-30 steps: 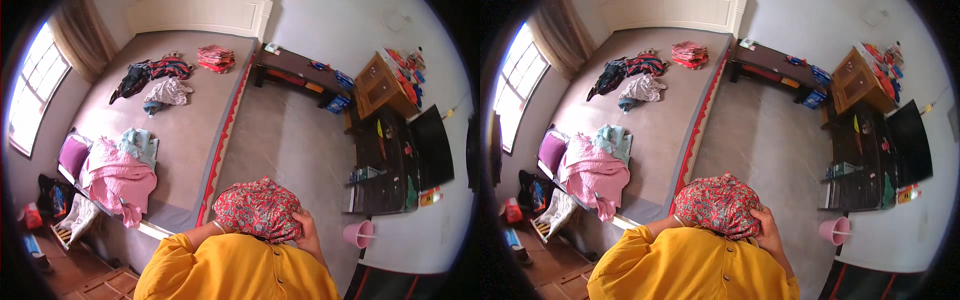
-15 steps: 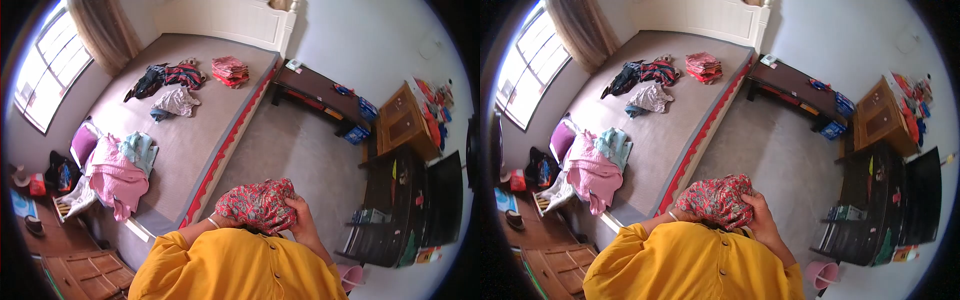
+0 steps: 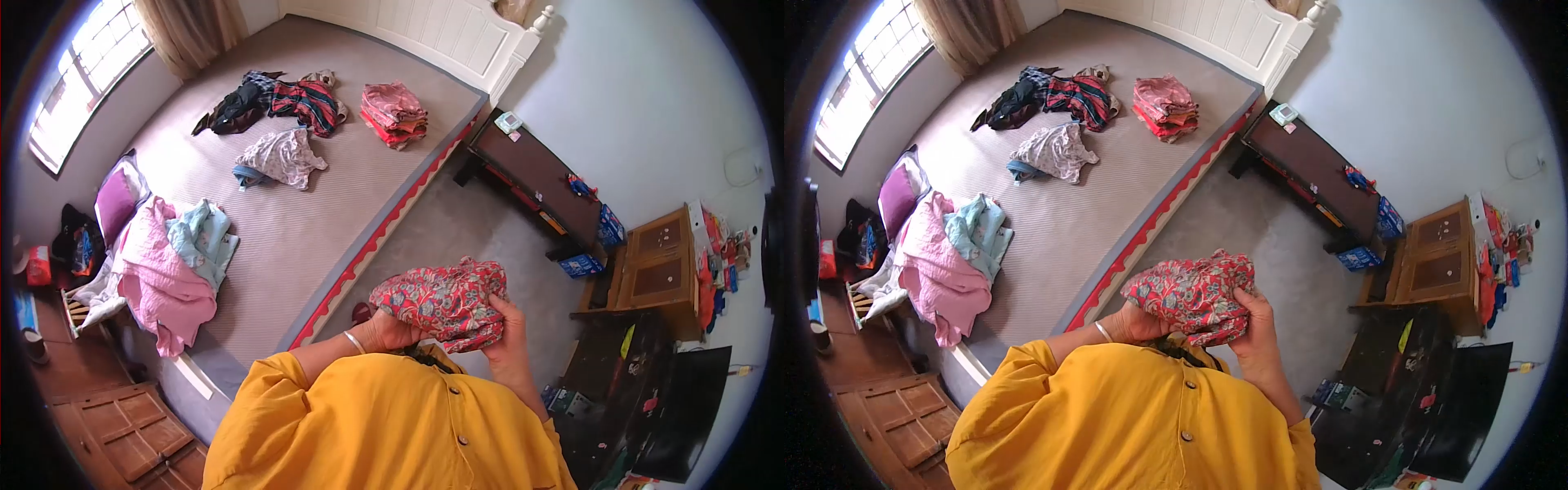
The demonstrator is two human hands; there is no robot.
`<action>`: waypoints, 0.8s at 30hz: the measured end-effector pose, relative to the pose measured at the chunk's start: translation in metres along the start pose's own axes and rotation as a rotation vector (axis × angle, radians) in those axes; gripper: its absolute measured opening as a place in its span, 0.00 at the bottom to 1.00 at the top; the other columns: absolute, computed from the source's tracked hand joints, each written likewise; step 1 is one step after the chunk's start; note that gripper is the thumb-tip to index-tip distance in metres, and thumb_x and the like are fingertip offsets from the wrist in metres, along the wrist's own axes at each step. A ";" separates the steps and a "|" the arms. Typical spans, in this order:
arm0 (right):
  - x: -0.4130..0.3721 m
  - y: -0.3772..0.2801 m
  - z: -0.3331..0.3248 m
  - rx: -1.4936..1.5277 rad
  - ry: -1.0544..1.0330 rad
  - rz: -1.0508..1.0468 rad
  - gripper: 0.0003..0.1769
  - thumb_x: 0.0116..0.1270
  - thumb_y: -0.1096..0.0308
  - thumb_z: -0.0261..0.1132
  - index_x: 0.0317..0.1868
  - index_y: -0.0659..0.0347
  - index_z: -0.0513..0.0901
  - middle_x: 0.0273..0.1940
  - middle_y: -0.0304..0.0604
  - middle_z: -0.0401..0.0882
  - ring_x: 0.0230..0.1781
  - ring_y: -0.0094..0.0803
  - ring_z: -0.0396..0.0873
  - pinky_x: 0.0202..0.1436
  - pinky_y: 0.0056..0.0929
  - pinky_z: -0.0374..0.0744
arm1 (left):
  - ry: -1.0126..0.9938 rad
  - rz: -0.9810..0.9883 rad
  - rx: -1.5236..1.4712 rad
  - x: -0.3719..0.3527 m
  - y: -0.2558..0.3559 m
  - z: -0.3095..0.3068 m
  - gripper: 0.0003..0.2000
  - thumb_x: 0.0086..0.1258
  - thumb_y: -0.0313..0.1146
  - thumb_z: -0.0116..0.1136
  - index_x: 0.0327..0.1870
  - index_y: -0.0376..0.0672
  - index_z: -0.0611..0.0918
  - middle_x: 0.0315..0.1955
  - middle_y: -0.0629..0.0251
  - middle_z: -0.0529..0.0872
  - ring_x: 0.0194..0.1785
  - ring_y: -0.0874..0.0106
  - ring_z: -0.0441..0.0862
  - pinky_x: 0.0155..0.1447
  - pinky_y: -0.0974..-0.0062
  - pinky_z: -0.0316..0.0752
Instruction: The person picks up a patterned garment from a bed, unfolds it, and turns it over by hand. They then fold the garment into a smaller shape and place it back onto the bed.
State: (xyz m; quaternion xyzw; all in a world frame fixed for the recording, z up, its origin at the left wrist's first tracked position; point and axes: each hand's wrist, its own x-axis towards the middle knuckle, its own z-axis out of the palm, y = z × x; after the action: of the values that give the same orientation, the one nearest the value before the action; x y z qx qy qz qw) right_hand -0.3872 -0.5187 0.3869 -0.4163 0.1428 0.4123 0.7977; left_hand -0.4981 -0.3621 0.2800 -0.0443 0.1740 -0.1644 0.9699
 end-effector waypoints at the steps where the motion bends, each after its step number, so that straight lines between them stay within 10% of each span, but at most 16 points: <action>1: 0.013 -0.005 -0.001 0.005 0.008 -0.012 0.20 0.61 0.71 0.59 0.55 0.64 0.74 0.51 0.49 0.79 0.50 0.40 0.79 0.57 0.42 0.77 | -0.033 -0.015 -0.012 0.005 0.014 0.010 0.27 0.72 0.55 0.35 0.60 0.44 0.73 0.57 0.62 0.78 0.59 0.63 0.76 0.61 0.60 0.71; 10: 0.116 -0.056 -0.010 0.018 0.013 -0.066 0.21 0.61 0.73 0.59 0.56 0.63 0.73 0.53 0.49 0.78 0.52 0.41 0.78 0.59 0.43 0.76 | 0.064 0.143 0.110 0.071 0.089 0.065 0.31 0.72 0.55 0.25 0.65 0.41 0.67 0.59 0.56 0.75 0.58 0.59 0.75 0.59 0.59 0.71; 15: 0.172 -0.089 -0.025 0.042 -0.073 0.021 0.19 0.61 0.74 0.61 0.54 0.63 0.75 0.49 0.48 0.80 0.49 0.40 0.80 0.57 0.43 0.77 | 0.155 0.273 0.230 0.115 0.110 0.087 0.28 0.63 0.45 0.60 0.61 0.39 0.69 0.55 0.57 0.79 0.57 0.60 0.77 0.62 0.56 0.70; 24: 0.260 -0.153 -0.029 -0.051 -0.145 0.157 0.17 0.61 0.76 0.59 0.52 0.64 0.75 0.46 0.46 0.81 0.45 0.37 0.81 0.53 0.38 0.79 | 0.253 0.431 0.182 0.190 0.138 0.117 0.22 0.64 0.28 0.58 0.59 0.37 0.70 0.51 0.57 0.80 0.54 0.64 0.79 0.62 0.60 0.73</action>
State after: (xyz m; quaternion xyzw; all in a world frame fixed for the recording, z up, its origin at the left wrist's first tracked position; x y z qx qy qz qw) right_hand -0.1038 -0.4497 0.3043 -0.3933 0.1063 0.5061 0.7602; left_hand -0.2469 -0.2924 0.3083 0.1022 0.2838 0.0269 0.9531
